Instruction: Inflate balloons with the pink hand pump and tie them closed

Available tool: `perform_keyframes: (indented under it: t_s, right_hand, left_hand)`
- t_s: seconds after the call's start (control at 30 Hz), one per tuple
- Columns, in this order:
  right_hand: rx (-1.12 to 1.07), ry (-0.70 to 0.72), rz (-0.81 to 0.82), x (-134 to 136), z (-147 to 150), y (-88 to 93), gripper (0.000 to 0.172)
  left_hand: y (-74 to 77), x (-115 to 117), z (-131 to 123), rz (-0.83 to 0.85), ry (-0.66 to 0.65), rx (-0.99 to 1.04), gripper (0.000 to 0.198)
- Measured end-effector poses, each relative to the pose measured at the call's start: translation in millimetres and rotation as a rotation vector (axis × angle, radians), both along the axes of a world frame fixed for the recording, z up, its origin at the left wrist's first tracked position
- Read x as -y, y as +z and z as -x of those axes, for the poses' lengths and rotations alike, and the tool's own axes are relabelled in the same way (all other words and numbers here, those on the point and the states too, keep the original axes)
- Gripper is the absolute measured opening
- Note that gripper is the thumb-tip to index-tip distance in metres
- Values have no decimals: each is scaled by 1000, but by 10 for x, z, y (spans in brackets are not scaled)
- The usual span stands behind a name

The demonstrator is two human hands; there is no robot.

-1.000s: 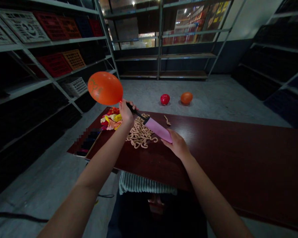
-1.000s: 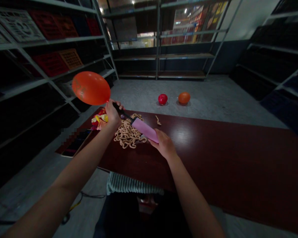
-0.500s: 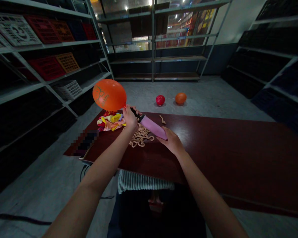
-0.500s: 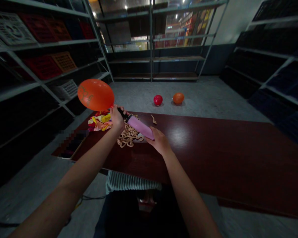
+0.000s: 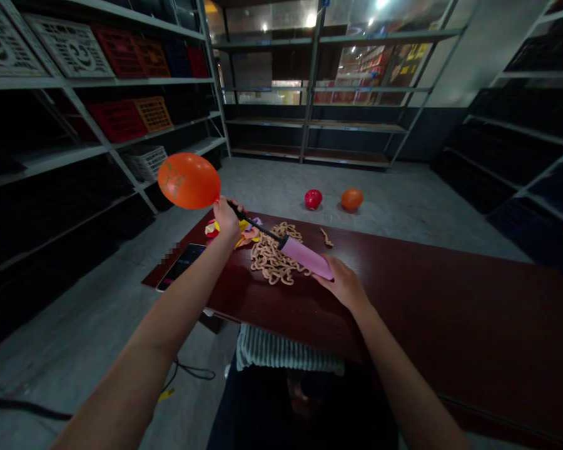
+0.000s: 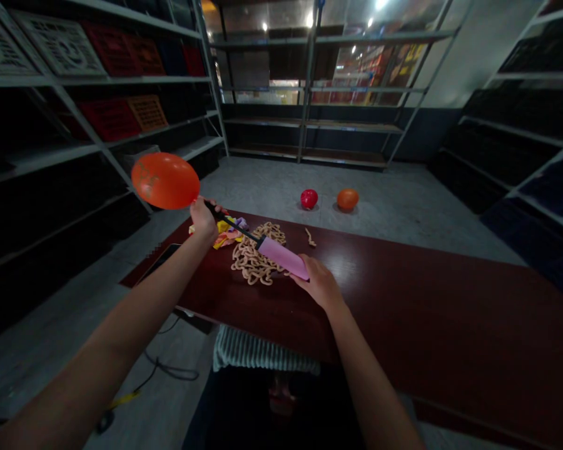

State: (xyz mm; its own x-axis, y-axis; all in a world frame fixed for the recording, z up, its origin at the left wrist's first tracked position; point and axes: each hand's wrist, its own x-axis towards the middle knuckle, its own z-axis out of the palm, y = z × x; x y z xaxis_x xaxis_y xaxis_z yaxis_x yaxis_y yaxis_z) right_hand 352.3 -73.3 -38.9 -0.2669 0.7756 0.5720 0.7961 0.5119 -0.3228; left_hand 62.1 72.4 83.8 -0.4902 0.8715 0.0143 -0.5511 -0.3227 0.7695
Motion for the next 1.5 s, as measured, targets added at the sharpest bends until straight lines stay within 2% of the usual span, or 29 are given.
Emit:
perform_keyframes:
  t_s: [0.07, 0.17, 0.43, 0.53, 0.6, 0.7, 0.77, 0.9, 0.97, 1.1, 1.3, 1.4, 1.5]
  right_hand:
    - [-3, -2, -6, -8, 5, -10, 48]
    - [-22, -9, -25, -9, -5, -17, 47]
    - [-161, -106, -29, -36, -88, -48, 46]
    - [-235, -125, -59, -77, -115, -62, 49]
    - [-267, -110, -72, -99, -137, -54, 50]
    - [-261, -84, -53, -110, -172, -28, 52]
    - [-245, -74, -41, -106, -192, -15, 51]
    - [-217, -39, -24, -94, -215, -13, 49]
    - [-206, -42, -27, -89, -227, -18, 48]
    - [-163, -62, -24, -63, -241, -22, 47]
    - [-4, -18, -45, -10, -182, -17, 46]
    - [78, -17, -64, 3, -154, -23, 44]
    - [143, -41, -86, 14, -155, -36, 44]
  left_hand:
    - [66, -28, 70, -20, -4, -20, 20]
    - [173, -51, 37, -58, -10, -34, 20]
    - [537, -25, -413, -185, -55, -11, 26]
    - [682, -1, -431, -197, -135, -21, 26]
    - [753, 30, -366, -164, -237, -30, 25]
    - [784, 89, -239, -71, -382, -2, 26]
    - [748, 120, -192, -24, -370, 52, 29]
    - [606, 142, -210, 33, -137, 140, 36]
    - [542, 151, -227, 74, -94, 172, 37]
    - [446, 206, -176, 92, -139, 217, 40]
    - [265, 351, -120, 9, -171, 243, 42]
    - [110, 468, -290, -6, -201, 242, 40]
    - [-84, 612, -579, -8, -245, 256, 40]
